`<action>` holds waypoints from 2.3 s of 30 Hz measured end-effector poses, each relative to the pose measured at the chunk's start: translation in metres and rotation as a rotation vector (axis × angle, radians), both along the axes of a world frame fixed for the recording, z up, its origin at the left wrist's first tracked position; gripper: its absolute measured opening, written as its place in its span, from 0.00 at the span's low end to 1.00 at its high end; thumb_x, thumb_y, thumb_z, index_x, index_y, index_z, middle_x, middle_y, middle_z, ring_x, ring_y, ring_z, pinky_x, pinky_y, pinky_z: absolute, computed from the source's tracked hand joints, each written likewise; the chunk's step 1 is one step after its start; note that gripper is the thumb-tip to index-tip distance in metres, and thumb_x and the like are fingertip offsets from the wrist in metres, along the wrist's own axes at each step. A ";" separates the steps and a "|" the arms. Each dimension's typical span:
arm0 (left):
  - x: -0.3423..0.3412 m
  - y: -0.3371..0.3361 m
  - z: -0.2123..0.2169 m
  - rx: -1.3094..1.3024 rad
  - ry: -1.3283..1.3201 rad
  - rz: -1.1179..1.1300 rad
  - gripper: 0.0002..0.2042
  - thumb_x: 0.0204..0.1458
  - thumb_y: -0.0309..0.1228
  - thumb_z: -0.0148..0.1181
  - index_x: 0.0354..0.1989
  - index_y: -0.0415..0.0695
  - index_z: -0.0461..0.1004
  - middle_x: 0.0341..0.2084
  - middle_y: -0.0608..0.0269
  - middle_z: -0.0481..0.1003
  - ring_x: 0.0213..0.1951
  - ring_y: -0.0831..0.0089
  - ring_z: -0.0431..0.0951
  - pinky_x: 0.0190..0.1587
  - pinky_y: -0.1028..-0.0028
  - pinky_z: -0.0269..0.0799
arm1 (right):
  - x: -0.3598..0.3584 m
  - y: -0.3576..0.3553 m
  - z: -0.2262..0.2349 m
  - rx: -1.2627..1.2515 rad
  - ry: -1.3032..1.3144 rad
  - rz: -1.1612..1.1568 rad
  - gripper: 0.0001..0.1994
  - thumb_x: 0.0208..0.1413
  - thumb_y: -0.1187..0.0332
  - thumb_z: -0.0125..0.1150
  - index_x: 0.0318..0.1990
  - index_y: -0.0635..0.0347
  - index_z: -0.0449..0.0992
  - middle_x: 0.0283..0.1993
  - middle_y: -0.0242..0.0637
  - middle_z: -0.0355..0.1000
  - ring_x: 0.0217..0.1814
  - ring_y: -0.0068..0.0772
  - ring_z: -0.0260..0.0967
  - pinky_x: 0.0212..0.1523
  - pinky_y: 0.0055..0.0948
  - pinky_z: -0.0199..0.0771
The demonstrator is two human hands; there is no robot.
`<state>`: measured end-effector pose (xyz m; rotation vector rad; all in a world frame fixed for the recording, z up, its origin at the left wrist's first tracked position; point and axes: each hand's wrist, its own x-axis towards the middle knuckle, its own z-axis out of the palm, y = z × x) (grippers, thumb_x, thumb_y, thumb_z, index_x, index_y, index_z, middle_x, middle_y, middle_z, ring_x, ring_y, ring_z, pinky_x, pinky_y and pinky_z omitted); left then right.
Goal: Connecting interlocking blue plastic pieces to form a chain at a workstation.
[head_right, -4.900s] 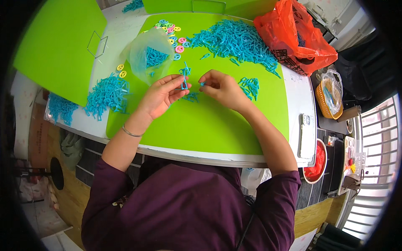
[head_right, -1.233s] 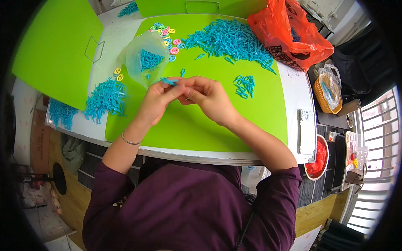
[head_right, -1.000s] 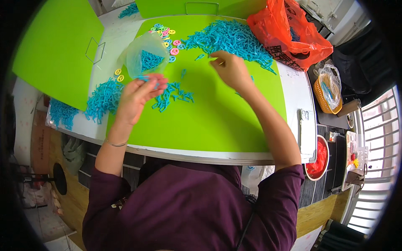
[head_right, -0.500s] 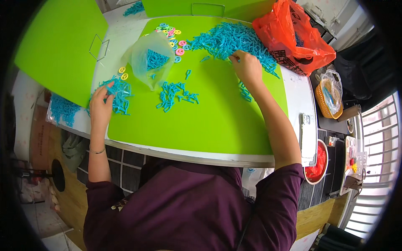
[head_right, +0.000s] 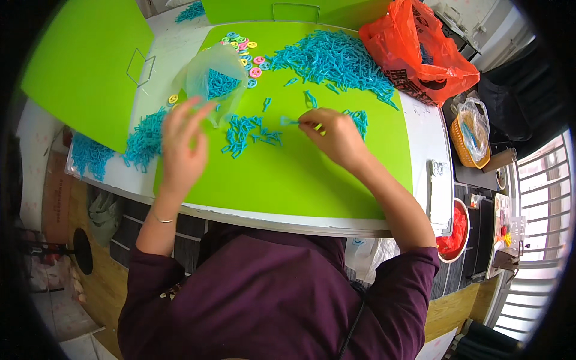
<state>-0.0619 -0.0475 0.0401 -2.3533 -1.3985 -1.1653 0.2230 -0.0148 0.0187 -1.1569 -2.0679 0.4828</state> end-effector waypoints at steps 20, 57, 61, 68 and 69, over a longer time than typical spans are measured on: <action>0.049 0.028 -0.044 -1.276 -1.051 -0.723 0.10 0.55 0.28 0.53 0.44 0.42 0.71 0.36 0.64 0.75 0.36 0.77 0.75 0.38 0.80 0.71 | -0.042 0.084 -0.033 0.412 -0.363 0.120 0.10 0.49 0.69 0.58 0.40 0.53 0.76 0.45 0.44 0.69 0.49 0.46 0.66 0.47 0.37 0.68; 0.062 0.008 -0.050 -0.715 -0.705 -0.541 0.11 0.54 0.26 0.54 0.44 0.37 0.74 0.32 0.66 0.76 0.35 0.85 0.73 0.40 0.82 0.70 | -0.032 -0.033 0.002 -0.419 0.509 0.014 0.08 0.46 0.79 0.60 0.36 0.65 0.74 0.26 0.41 0.72 0.28 0.36 0.72 0.29 0.27 0.71; 0.057 0.011 -0.048 -1.046 -0.809 -0.575 0.11 0.54 0.26 0.54 0.44 0.37 0.74 0.30 0.68 0.75 0.33 0.85 0.72 0.38 0.81 0.70 | -0.029 -0.034 -0.004 0.312 -0.117 0.112 0.09 0.49 0.77 0.57 0.39 0.68 0.72 0.26 0.42 0.72 0.29 0.39 0.72 0.34 0.27 0.71; 0.066 0.004 -0.050 -0.946 -0.856 -0.587 0.10 0.52 0.27 0.57 0.38 0.34 0.74 0.25 0.71 0.72 0.27 0.86 0.67 0.28 0.84 0.62 | -0.033 -0.037 -0.002 0.026 0.084 0.061 0.12 0.53 0.77 0.54 0.46 0.66 0.70 0.37 0.43 0.73 0.38 0.32 0.73 0.40 0.27 0.71; 0.068 0.003 -0.050 -0.786 -0.863 -0.552 0.10 0.52 0.28 0.58 0.39 0.34 0.74 0.26 0.71 0.71 0.27 0.87 0.66 0.27 0.84 0.61 | -0.035 -0.036 0.001 0.027 0.083 0.061 0.12 0.53 0.77 0.54 0.46 0.66 0.70 0.37 0.43 0.73 0.38 0.32 0.73 0.40 0.27 0.71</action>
